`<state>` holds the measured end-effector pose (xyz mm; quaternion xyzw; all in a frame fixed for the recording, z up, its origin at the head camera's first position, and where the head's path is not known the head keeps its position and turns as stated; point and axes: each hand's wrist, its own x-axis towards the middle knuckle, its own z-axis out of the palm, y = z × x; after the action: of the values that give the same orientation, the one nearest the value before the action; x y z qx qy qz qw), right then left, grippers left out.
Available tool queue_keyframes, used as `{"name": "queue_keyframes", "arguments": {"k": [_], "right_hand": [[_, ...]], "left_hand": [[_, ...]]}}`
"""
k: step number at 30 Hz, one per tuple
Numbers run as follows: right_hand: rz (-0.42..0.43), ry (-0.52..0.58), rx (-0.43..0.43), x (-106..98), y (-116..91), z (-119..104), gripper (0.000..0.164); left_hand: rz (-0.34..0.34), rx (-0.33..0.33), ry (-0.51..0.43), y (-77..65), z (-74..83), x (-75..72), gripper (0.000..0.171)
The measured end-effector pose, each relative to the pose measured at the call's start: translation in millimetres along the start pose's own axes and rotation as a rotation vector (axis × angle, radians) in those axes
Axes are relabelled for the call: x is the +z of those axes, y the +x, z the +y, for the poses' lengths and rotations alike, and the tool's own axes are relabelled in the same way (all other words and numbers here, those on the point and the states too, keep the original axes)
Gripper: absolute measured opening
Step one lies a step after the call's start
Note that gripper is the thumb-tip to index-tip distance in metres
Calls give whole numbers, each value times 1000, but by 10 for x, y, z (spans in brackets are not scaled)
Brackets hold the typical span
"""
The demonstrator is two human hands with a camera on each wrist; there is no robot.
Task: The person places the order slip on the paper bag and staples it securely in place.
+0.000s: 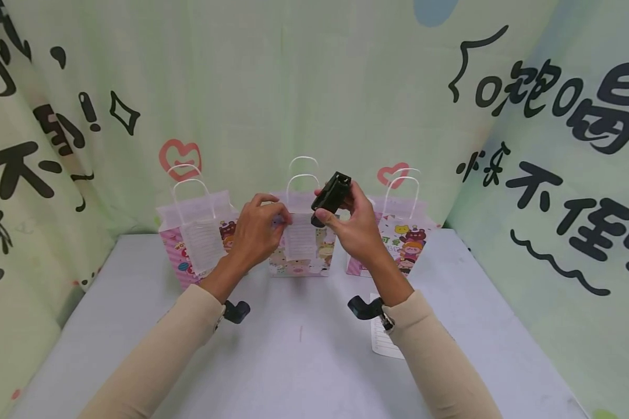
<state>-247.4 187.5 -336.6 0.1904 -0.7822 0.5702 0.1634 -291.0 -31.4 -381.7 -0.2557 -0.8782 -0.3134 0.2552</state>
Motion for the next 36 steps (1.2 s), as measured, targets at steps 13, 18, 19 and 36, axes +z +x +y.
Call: {"name": "queue_keyframes", "arguments": {"k": [13,18,19,36], "right_hand": [[14,-42,51,-240,-261,140,61],[23,-96,74,-317,-388,205,61],[25,-111,80,-336,-415,220,62],[46,-432,226,-756,-971,441,76]], "left_hand": [[17,15,-2,-9,3,-7,6],[10,4,-3,-10,2,-4,5],[9,3,-4,-10,3,-3,5],[13,-4,-9,-16,8,-6,5]]}}
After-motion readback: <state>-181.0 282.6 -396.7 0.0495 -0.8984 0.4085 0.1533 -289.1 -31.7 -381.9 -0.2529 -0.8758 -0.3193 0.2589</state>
